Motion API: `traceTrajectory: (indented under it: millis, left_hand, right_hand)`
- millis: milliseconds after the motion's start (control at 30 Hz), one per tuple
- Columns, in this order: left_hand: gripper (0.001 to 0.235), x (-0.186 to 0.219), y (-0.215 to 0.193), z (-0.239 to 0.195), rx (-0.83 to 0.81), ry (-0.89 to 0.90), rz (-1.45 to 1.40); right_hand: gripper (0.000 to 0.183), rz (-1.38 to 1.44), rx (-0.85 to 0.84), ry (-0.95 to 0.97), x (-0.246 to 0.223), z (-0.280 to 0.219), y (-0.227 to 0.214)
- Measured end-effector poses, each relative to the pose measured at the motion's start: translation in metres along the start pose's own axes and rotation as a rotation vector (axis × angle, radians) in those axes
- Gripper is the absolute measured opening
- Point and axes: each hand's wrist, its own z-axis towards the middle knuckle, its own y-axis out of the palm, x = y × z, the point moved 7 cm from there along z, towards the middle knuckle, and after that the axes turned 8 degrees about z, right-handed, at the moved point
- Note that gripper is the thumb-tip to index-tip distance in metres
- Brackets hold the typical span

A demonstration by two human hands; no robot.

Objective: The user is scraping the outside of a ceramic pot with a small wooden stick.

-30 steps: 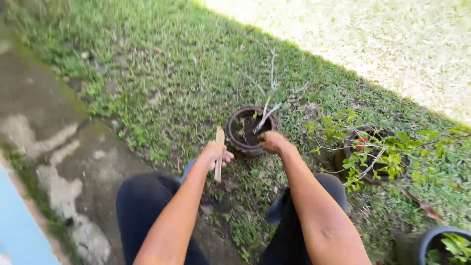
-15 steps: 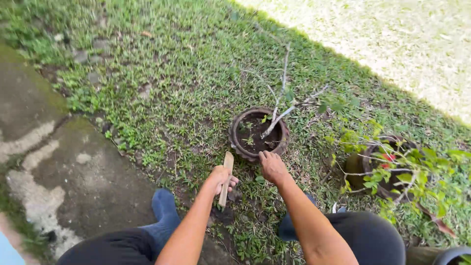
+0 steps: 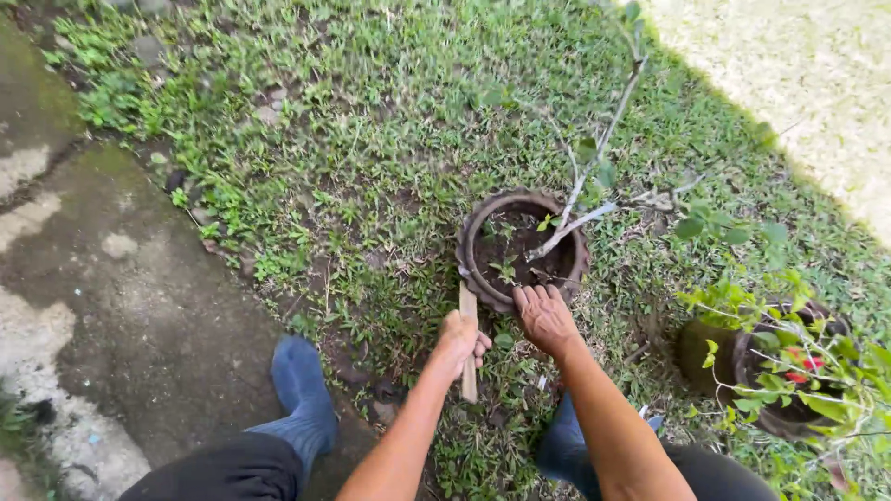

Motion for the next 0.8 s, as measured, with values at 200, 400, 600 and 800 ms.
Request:
traceTrajectory:
  millis: [200, 400, 600, 800]
  left_hand:
    - [0.013, 0.02, 0.015, -0.02, 0.073, 0.009, -0.09]
    - [0.013, 0.061, 0.008, -0.023, 0.042, 0.094, -0.08]
    - [0.014, 0.116, 0.005, -0.042, -0.039, 0.12, -0.1]
    - [0.016, 0.031, 0.022, -0.004, 0.045, 0.093, -0.161]
  right_hand:
    - [0.038, 0.108, -0.032, -0.072, -0.001, 0.002, -0.025]
    - [0.046, 0.141, 0.046, -0.124, 0.019, 0.019, -0.034]
    - [0.056, 0.274, 0.156, -0.076, 0.045, 0.046, -0.058]
    - [0.057, 0.322, 0.154, -0.02, 0.06, 0.072, -0.091]
